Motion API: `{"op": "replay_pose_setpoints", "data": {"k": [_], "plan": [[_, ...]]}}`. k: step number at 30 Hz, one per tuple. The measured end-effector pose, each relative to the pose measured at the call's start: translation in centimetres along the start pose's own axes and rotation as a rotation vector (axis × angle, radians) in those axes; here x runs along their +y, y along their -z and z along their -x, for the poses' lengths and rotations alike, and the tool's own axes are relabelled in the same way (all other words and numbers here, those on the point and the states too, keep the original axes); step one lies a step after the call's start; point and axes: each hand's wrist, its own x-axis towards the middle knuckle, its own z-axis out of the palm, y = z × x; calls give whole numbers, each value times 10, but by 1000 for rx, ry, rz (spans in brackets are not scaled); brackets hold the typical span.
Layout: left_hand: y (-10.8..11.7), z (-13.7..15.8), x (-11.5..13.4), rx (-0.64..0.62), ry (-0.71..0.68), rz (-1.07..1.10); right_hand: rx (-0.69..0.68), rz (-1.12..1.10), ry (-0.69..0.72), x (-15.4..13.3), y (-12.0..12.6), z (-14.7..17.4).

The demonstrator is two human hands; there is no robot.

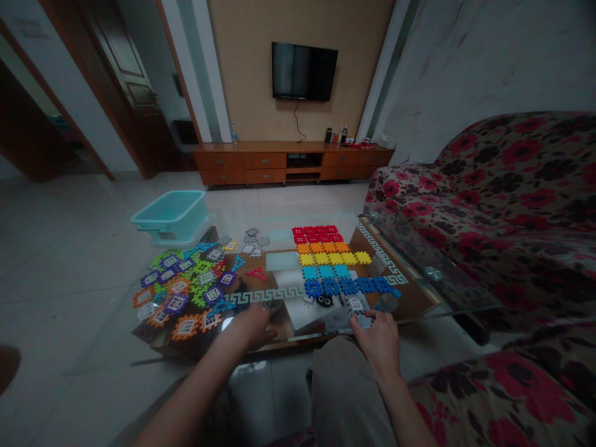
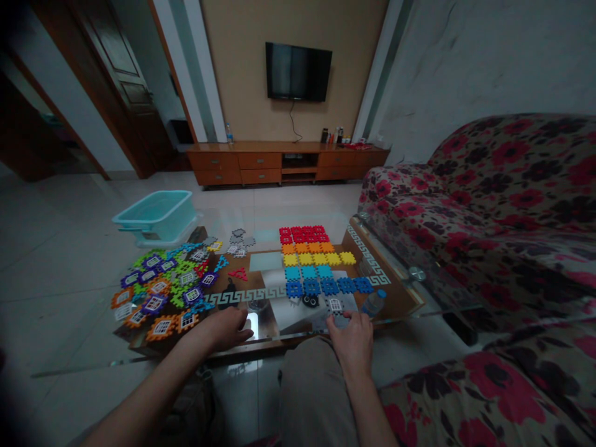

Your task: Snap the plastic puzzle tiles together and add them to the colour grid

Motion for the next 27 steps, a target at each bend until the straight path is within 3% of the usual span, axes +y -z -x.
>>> {"op": "replay_pose_setpoints", "data": {"k": [27], "plan": [[1,1,1,21,-7,-10,-47,-38,-32,-1,6,1]]}}
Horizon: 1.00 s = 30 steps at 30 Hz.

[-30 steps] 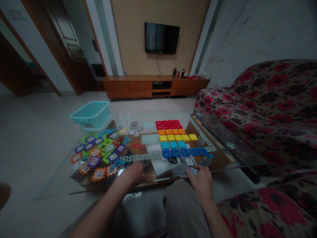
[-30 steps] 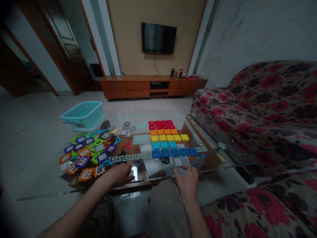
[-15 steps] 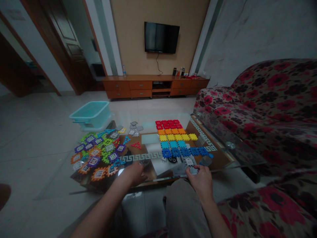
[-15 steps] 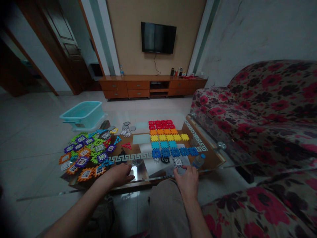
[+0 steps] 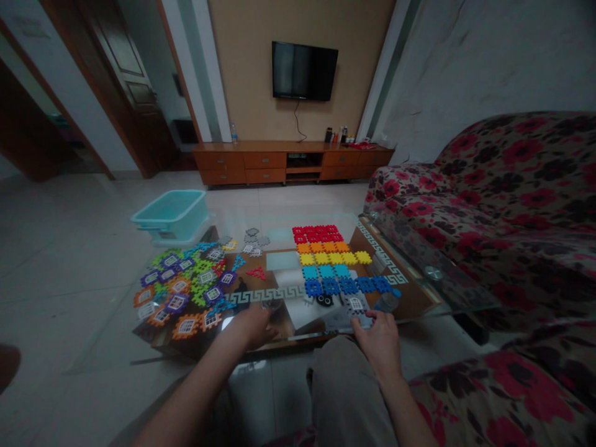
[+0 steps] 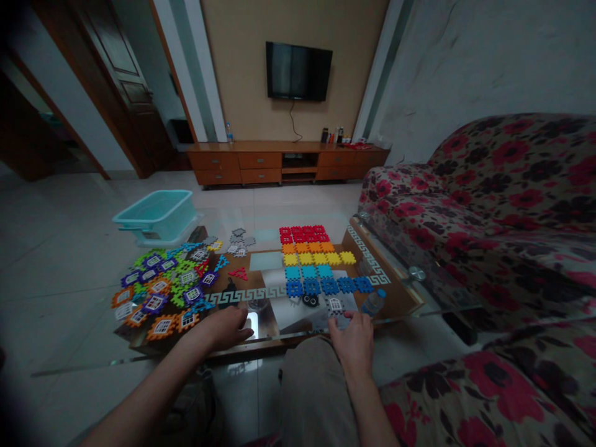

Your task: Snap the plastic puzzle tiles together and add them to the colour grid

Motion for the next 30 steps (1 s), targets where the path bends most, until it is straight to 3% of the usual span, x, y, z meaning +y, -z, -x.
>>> {"op": "replay_pose_setpoints", "data": {"k": [5,8,12,16,20,25,30], "plan": [[2,-1,-2,-8,0,-16,6,-60,-99,-1,17,-12],[4,-3,-4,4,-4,8,10,-116,-16,-15,31,-30],[5,-7,-11,39,-3,50,-188,-183,183,-56,47,-58],[2,-14,-21,63,-10,48,-522,-151,418,-106,56,-77],[2,-22,-30,128,-48,86,-742,-52,561,-147,52,-79],[5,-36,-41,277,-16,80,-832,62,702,-185,33,-64],[12,-57,-47,504,-19,46,-898,53,759,-199,11,-50]]}}
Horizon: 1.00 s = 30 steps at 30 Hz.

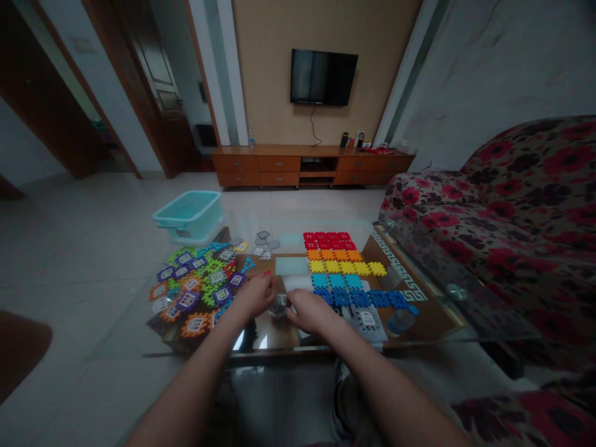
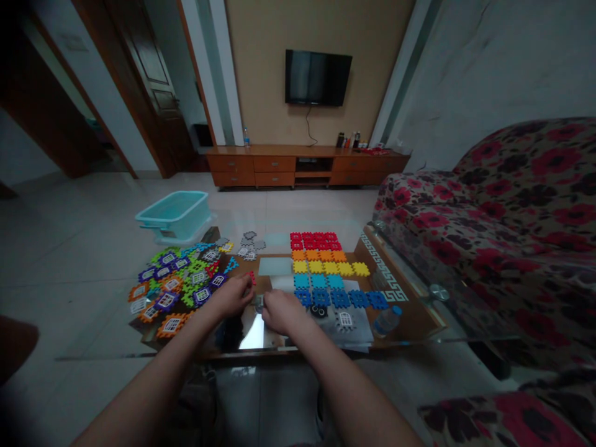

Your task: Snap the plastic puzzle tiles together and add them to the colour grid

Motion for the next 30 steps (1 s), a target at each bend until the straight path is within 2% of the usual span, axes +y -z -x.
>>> {"op": "replay_pose_setpoints", "data": {"k": [6,11,15,22,30], "plan": [[-8,-32,-8,273,76,-61,8,-36,62,-1,-6,2],[-19,-50,-18,344,193,-127,-33,-33,70,-3,-6,7],[-29,-62,-23,330,247,-142,-31,-36,81,-4,-5,10],[-46,-72,-28,151,347,-111,-11,-29,74,-3,-1,11],[-44,-67,-28,142,339,-70,-24,-33,69,-4,-1,8]]}}
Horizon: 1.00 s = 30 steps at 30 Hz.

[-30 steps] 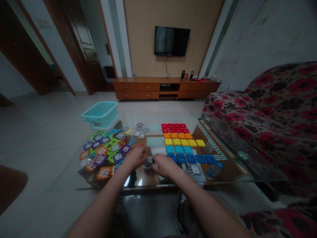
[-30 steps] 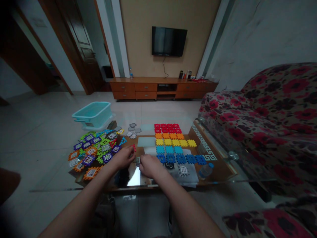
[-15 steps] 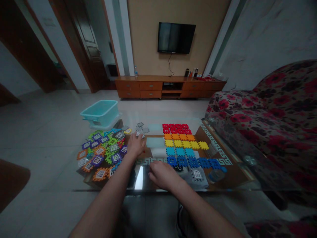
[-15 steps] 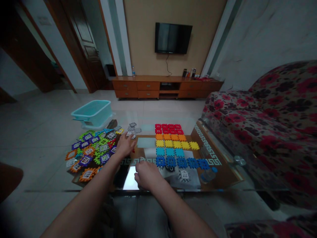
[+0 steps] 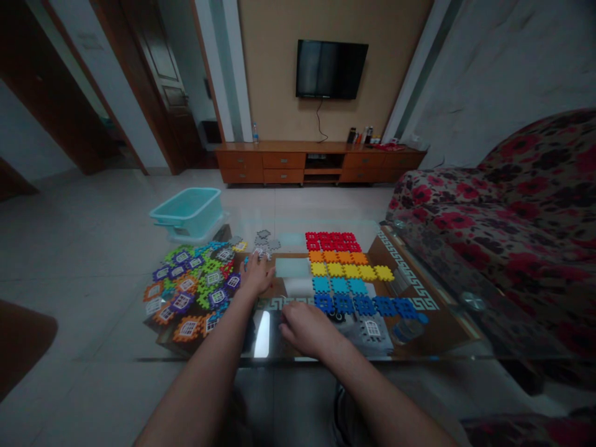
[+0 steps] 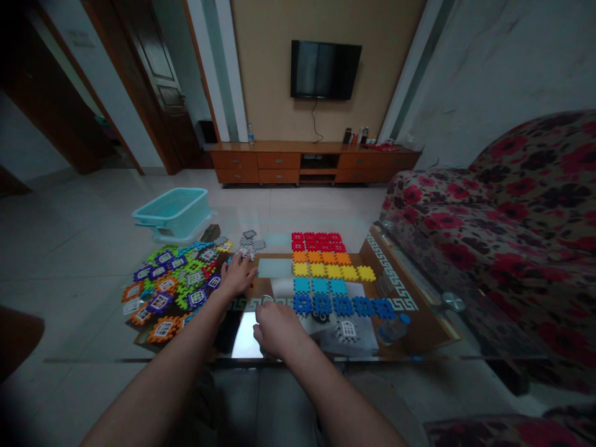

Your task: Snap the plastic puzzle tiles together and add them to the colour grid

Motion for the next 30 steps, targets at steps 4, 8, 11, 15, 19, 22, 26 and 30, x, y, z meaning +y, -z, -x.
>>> {"op": "replay_pose_setpoints", "data": {"k": [4,8,11,15,19,22,26,30], "plan": [[4,3,0,5,-15,28,-2,-4,-4,0,-2,-2],[6,4,1,16,-35,18,-3,-13,-16,3,-3,-4],[10,6,2,47,-51,8,-2,-9,-21,5,-3,-5],[17,11,3,87,-43,25,20,-8,-19,7,-3,-4],[25,14,4,204,-65,116,17,-18,-31,9,-1,-4],[34,16,4,324,-94,290,52,-42,-36,14,-1,-5],[47,25,8,375,-14,599,156,-123,-39,27,0,-7],[52,37,16,265,93,878,255,-318,-50,42,7,-11]]}}
